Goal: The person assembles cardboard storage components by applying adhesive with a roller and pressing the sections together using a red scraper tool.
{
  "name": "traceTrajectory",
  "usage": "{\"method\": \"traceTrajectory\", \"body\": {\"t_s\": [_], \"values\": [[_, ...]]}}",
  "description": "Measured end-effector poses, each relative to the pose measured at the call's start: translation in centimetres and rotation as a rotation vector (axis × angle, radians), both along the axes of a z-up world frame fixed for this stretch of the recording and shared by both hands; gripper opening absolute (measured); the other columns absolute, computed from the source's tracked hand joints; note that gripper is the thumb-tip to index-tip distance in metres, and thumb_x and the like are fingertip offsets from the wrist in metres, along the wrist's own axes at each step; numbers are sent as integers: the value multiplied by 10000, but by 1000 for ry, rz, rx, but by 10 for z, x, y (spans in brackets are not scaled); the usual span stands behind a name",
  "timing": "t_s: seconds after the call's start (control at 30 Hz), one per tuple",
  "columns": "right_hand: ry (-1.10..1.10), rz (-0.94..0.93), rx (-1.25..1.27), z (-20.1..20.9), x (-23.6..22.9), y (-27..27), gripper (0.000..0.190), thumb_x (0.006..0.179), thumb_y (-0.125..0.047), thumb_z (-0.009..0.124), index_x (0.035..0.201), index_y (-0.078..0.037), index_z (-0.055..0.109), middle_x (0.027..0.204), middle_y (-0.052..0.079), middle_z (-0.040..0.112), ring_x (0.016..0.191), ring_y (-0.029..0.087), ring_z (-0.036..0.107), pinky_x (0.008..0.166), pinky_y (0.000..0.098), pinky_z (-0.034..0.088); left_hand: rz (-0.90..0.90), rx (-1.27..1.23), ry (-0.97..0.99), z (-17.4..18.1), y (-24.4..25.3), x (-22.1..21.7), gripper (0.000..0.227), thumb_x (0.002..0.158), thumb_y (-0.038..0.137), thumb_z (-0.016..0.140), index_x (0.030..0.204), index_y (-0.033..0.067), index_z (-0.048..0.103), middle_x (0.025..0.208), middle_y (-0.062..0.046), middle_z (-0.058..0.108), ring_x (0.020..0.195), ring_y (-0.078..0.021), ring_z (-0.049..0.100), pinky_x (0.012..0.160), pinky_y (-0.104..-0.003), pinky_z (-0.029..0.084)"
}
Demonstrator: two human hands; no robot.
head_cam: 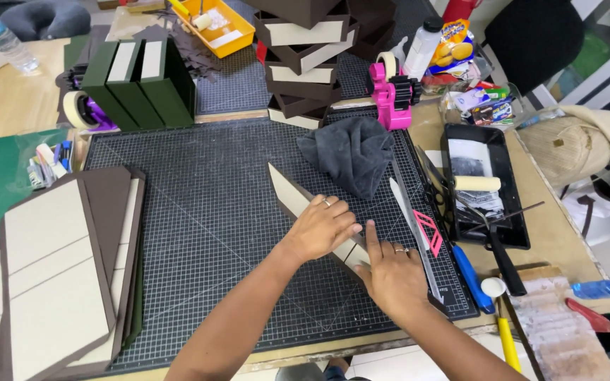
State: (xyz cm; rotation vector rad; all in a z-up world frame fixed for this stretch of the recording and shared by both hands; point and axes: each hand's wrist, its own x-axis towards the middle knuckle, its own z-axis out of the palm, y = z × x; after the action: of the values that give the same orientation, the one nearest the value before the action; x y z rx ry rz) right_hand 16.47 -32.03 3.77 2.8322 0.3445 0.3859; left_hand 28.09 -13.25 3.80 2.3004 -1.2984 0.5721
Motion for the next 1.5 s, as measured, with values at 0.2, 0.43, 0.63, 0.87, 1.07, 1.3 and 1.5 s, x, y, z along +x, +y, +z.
{"method": "traceTrajectory", "body": {"t_s": [0.2,0.43,0.63,0.87,1.07,1.3,1.5], "values": [[182,-63,186,-7,2,-10,828,918,-557,632,1546,-78,384,911,83,734,601,234,709,440,377,553,43,86,145,6,0,20,400,1066,389,488,874,131,727,828,-29,629,832,-277,608,785,-441,388],[117,-170,96,-4,-21,-31,831,860,-660,639,1501,-151,497,779,-36,726,533,119,668,392,292,504,158,131,271,17,45,69,456,1078,383,420,842,136,722,826,-34,701,852,-295,629,819,-436,399],[289,-320,106,9,-20,-25,843,874,-695,601,1542,-203,450,648,-11,702,495,137,656,400,313,515,258,286,391,22,23,66,522,1091,399,405,762,129,707,821,-51,738,952,-356,652,940,-482,439],[568,-488,641,70,-10,-40,935,782,-765,572,1598,-368,345,927,-9,727,809,178,710,653,341,542,-149,-158,116,22,-8,13,345,995,478,614,864,186,741,797,17,609,786,-234,566,733,-399,380],[-45,-709,514,-20,12,-185,646,957,-516,640,1513,-204,533,1206,211,674,1196,460,609,1014,560,508,-230,-200,239,28,-6,14,296,864,508,764,843,215,727,694,20,603,722,-198,603,761,-369,462],[524,-897,305,-30,32,-230,633,1062,-448,427,1652,-450,200,1261,123,702,1171,343,722,986,488,582,-187,-116,383,40,-9,17,282,849,472,799,807,200,738,667,3,620,689,-210,608,748,-364,449],[561,-1015,394,-11,63,-218,602,1061,-450,387,1643,-458,235,1180,163,742,1071,400,717,820,472,569,-137,20,460,35,-13,19,386,893,595,678,854,222,769,782,70,645,763,-168,604,733,-360,375]]}}
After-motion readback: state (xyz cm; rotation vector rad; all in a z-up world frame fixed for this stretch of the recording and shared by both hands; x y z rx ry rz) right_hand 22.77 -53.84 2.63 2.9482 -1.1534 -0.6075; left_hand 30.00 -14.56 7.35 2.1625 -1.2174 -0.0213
